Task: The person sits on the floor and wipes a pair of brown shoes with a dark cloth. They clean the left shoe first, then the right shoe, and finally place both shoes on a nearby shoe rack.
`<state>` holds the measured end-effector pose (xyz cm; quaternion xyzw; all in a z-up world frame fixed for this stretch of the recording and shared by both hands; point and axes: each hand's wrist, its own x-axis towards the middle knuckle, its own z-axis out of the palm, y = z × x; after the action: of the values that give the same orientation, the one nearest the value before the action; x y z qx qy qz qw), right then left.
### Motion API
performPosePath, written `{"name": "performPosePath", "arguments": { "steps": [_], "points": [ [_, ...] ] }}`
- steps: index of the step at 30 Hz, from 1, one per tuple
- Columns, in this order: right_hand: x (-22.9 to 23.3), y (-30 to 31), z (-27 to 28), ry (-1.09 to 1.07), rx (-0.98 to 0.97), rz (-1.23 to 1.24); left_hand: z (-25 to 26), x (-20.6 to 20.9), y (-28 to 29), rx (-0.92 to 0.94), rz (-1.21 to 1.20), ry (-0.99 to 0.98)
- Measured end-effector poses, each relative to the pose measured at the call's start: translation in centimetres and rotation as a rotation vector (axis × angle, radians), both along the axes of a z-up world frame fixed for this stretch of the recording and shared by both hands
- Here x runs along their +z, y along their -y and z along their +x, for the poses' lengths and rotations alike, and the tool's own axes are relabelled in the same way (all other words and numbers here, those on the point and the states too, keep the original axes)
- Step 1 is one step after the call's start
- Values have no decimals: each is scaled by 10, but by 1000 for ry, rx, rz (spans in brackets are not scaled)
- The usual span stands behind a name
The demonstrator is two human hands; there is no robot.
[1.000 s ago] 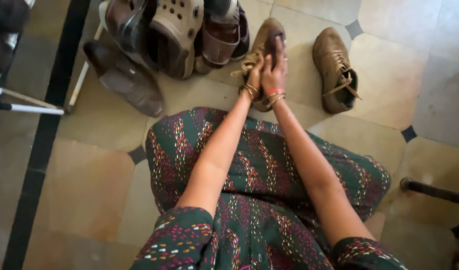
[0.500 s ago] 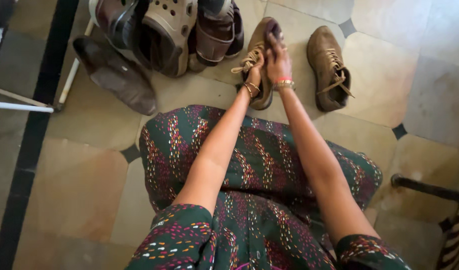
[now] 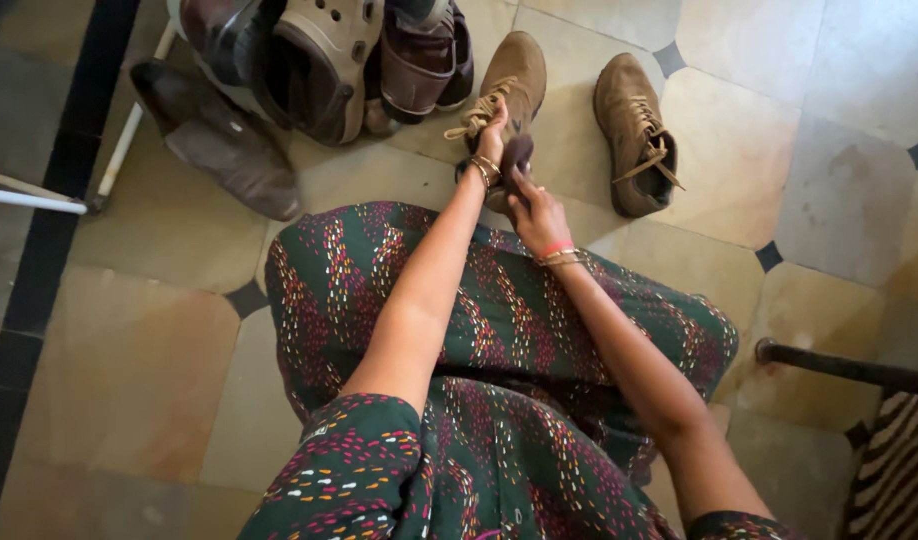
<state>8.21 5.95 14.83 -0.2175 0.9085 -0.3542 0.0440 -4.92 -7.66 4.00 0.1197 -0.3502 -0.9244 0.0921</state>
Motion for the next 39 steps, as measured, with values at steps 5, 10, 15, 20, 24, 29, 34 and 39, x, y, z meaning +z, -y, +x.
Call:
{"name": "performPosePath", "arguments": {
  "steps": [5,10,15,20,24,29,34,39],
  "points": [
    [30,-1,-37,192,-202,-83,5,26,9,-115,225,-99],
    [-3,42,-76,-206,-260,-155,7,15,1,-127,53,-125],
    [-55,67,-91,-255,-216,-187,1,-13,4,-195,160,-121],
    [-94,59,-158,-360,-220,-160,-2,-33,-2,-134,-91,-89],
    [-100,64,-234,-427,-346,-33,-6,-30,-5,-155,18,-59],
    [-97,66,-239,-351,-414,-21,-3,-34,-10,-171,-88,-4],
    [-104,55,-200,-348,-287,-146,-4,-38,-16,-174,-80,-48],
    [-90,40,-168,-312,-276,43,-3,-29,-20,-115,-147,73]
  ]
}}
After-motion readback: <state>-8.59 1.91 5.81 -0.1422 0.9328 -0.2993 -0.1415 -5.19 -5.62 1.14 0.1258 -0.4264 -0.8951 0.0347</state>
